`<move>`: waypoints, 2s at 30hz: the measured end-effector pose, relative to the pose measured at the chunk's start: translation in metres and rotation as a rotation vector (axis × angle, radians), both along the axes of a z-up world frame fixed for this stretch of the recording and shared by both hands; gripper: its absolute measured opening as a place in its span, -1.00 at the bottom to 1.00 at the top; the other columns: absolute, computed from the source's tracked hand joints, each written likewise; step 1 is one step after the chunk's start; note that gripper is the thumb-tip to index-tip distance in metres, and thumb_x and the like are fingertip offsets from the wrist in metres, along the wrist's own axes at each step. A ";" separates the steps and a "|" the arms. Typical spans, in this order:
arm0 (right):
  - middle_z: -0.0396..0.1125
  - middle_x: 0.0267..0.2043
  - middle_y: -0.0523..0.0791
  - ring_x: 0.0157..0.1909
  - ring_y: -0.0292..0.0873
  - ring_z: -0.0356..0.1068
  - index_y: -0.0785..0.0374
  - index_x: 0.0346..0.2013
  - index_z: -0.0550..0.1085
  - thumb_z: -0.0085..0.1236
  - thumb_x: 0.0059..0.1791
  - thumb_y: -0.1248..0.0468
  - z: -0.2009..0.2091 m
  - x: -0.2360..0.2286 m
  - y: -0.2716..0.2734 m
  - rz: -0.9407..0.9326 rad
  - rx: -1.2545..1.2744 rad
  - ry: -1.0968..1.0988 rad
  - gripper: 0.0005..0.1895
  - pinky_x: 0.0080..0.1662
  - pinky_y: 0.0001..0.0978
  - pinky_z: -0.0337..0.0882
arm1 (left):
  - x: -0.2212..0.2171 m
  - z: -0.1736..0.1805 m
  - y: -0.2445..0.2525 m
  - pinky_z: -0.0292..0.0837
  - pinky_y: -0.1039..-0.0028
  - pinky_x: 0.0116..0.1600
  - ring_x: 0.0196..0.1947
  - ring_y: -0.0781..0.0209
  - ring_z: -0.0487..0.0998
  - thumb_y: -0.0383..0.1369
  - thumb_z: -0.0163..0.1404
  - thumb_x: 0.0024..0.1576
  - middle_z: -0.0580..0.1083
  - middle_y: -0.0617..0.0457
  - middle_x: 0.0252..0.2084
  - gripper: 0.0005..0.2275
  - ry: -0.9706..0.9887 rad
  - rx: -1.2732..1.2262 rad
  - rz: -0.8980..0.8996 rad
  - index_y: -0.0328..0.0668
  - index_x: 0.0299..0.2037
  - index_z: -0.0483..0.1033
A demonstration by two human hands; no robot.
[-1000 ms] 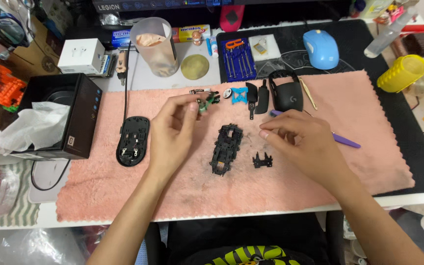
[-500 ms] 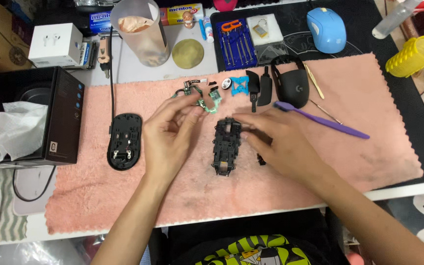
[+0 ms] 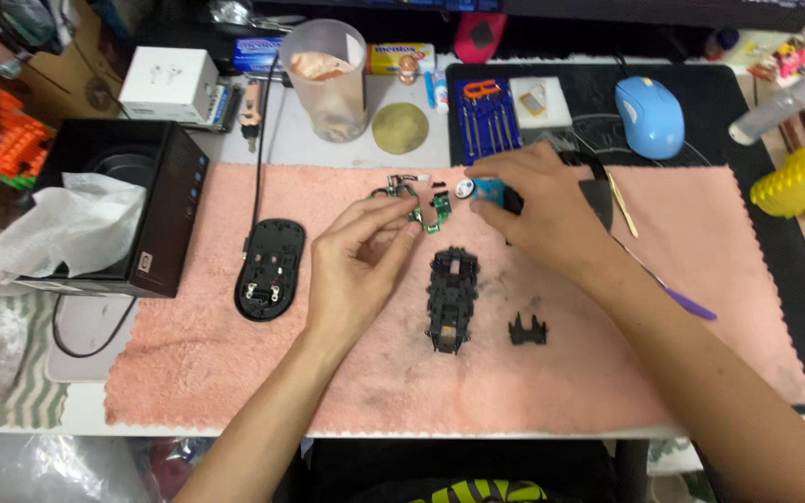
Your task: The person assembles a disassembled computer mouse by inserting a scroll wheel into the internal frame, then uses a small screwdriver to tighten screws on the scroll wheel assembly. The person repeatedly adjusts and secures the scroll wheel mechanism while holding the mouse chassis.
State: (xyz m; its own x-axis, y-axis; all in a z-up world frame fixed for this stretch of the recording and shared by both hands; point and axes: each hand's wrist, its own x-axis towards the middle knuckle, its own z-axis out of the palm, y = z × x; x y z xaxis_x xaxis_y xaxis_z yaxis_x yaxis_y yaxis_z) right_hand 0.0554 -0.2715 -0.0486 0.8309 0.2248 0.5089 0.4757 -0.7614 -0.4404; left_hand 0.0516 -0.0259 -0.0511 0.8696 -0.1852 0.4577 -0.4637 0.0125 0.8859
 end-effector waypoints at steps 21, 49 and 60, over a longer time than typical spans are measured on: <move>0.41 -0.25 -0.04 -0.19 -0.21 0.53 0.45 -0.06 0.48 0.31 -0.12 0.56 0.011 -0.041 0.033 -0.031 1.041 0.331 -0.65 -0.09 -0.41 0.59 | -0.001 0.003 -0.003 0.68 0.49 -0.15 -0.29 0.26 0.63 -0.58 0.20 0.10 0.59 -0.13 -0.24 -0.81 0.102 0.001 0.030 -0.35 -0.08 0.65; 0.50 -0.09 -0.05 -0.02 -0.02 0.47 0.24 -0.10 0.65 0.41 -0.11 0.47 0.019 -0.055 0.040 0.109 0.335 -0.117 -0.70 -0.01 -0.20 0.51 | -0.011 0.006 -0.005 0.70 0.46 -0.18 -0.26 0.17 0.71 -0.59 0.23 0.06 0.65 -0.13 -0.20 -0.81 0.034 0.046 -0.106 -0.23 -0.14 0.69; 0.49 -0.07 -0.04 0.05 -0.03 0.47 0.33 -0.08 0.59 0.40 -0.05 0.42 0.024 -0.058 0.041 0.169 0.236 -0.094 -0.74 0.18 -0.26 0.43 | -0.012 0.005 -0.001 0.62 0.58 0.13 -0.09 0.27 0.68 -0.54 0.16 0.16 0.61 -0.08 -0.04 -0.82 0.184 0.070 -0.213 -0.29 -0.04 0.61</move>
State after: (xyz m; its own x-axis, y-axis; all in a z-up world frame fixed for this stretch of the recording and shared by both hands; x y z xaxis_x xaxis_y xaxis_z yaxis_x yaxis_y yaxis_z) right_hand -0.0024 -0.2307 -0.0245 0.7383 0.2223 0.6367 0.6342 -0.5500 -0.5434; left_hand 0.0395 -0.0267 -0.0465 0.8748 -0.3985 0.2754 -0.2885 0.0281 0.9571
